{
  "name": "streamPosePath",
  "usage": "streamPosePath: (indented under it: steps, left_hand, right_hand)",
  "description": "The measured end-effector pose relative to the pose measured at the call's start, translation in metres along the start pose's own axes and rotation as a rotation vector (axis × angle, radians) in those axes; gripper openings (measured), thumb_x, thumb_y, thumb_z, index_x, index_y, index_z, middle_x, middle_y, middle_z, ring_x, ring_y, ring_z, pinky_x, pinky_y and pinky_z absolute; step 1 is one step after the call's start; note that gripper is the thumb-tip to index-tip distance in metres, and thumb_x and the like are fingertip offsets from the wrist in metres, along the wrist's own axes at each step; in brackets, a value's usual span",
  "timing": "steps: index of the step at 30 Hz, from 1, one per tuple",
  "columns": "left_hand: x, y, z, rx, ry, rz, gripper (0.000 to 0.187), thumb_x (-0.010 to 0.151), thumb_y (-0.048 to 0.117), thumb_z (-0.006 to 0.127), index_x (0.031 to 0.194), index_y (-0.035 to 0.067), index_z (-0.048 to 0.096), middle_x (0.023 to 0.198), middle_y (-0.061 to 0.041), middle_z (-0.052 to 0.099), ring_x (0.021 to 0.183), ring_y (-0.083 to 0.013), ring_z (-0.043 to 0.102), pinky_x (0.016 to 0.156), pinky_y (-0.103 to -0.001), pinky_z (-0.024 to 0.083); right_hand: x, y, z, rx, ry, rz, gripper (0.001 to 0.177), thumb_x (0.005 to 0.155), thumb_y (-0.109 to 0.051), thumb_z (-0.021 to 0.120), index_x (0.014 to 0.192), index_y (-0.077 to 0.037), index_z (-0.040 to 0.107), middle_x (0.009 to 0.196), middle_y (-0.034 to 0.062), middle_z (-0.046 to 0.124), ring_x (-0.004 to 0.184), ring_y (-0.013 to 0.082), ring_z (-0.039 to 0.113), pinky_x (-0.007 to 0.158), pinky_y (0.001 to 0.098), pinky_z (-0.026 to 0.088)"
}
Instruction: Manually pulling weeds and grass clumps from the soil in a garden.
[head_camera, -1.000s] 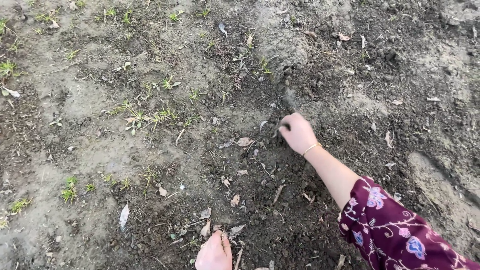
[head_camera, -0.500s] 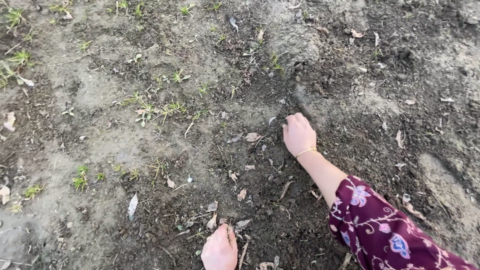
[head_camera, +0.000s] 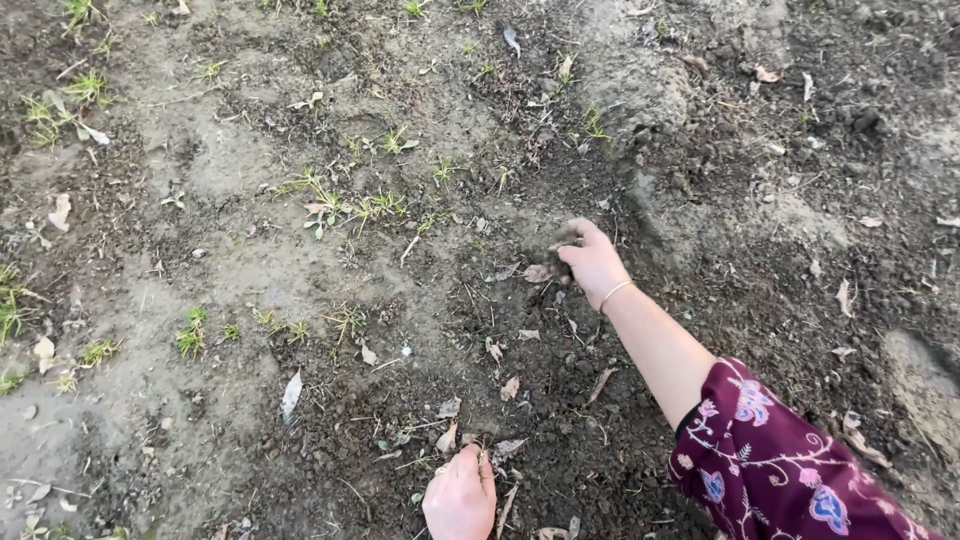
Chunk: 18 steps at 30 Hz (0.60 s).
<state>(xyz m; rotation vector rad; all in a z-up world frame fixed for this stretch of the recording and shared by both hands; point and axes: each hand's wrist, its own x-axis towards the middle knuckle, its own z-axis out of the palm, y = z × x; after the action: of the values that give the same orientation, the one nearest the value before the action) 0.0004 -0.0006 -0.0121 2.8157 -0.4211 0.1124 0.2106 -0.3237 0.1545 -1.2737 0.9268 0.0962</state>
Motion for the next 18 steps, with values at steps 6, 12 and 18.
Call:
streamPosePath:
  steps: [6, 12, 18]
  left_hand:
    - [0.003, 0.001, -0.007, -0.028, 0.0, 0.027, 0.018, 0.089, 0.033, 0.065, 0.104, 0.024, 0.064, 0.077, 0.005, 0.067, 0.068, -0.0235, 0.065, 0.059, -0.039, 0.053]
    - [0.003, -0.001, -0.006, -0.045, -0.043, 0.042, 0.026, 0.089, 0.034, 0.066, 0.111, 0.02, 0.066, 0.081, 0.003, 0.07, 0.066, -0.0262, 0.067, 0.055, -0.041, 0.053]
    - [0.005, 0.0, -0.01, -0.065, -0.095, 0.03, 0.027, 0.089, 0.033, 0.066, 0.112, 0.019, 0.066, 0.079, 0.002, 0.07, 0.066, -0.0272, 0.067, 0.057, -0.042, 0.054]
  right_hand:
    - [-0.012, 0.01, 0.035, -0.934, 0.008, -0.337, 0.027, 0.105, -0.03, 0.038, 0.1, -0.013, 0.059, 0.082, 0.0067, 0.07, 0.073, 0.0253, 0.064, 0.072, 0.0417, 0.048]
    - [0.02, 0.044, 0.057, -1.61, -0.037, -0.716, 0.058, 0.096, -0.066, 0.057, 0.103, -0.009, 0.066, 0.103, 0.0108, 0.067, 0.099, 0.032, 0.063, 0.084, 0.0479, 0.052]
    - [0.033, 0.036, 0.058, -1.602, -0.099, -0.484, 0.038, 0.109, -0.02, 0.039, 0.093, -0.008, 0.071, 0.089, 0.01, 0.073, 0.082, 0.0346, 0.074, 0.067, 0.0504, 0.06]
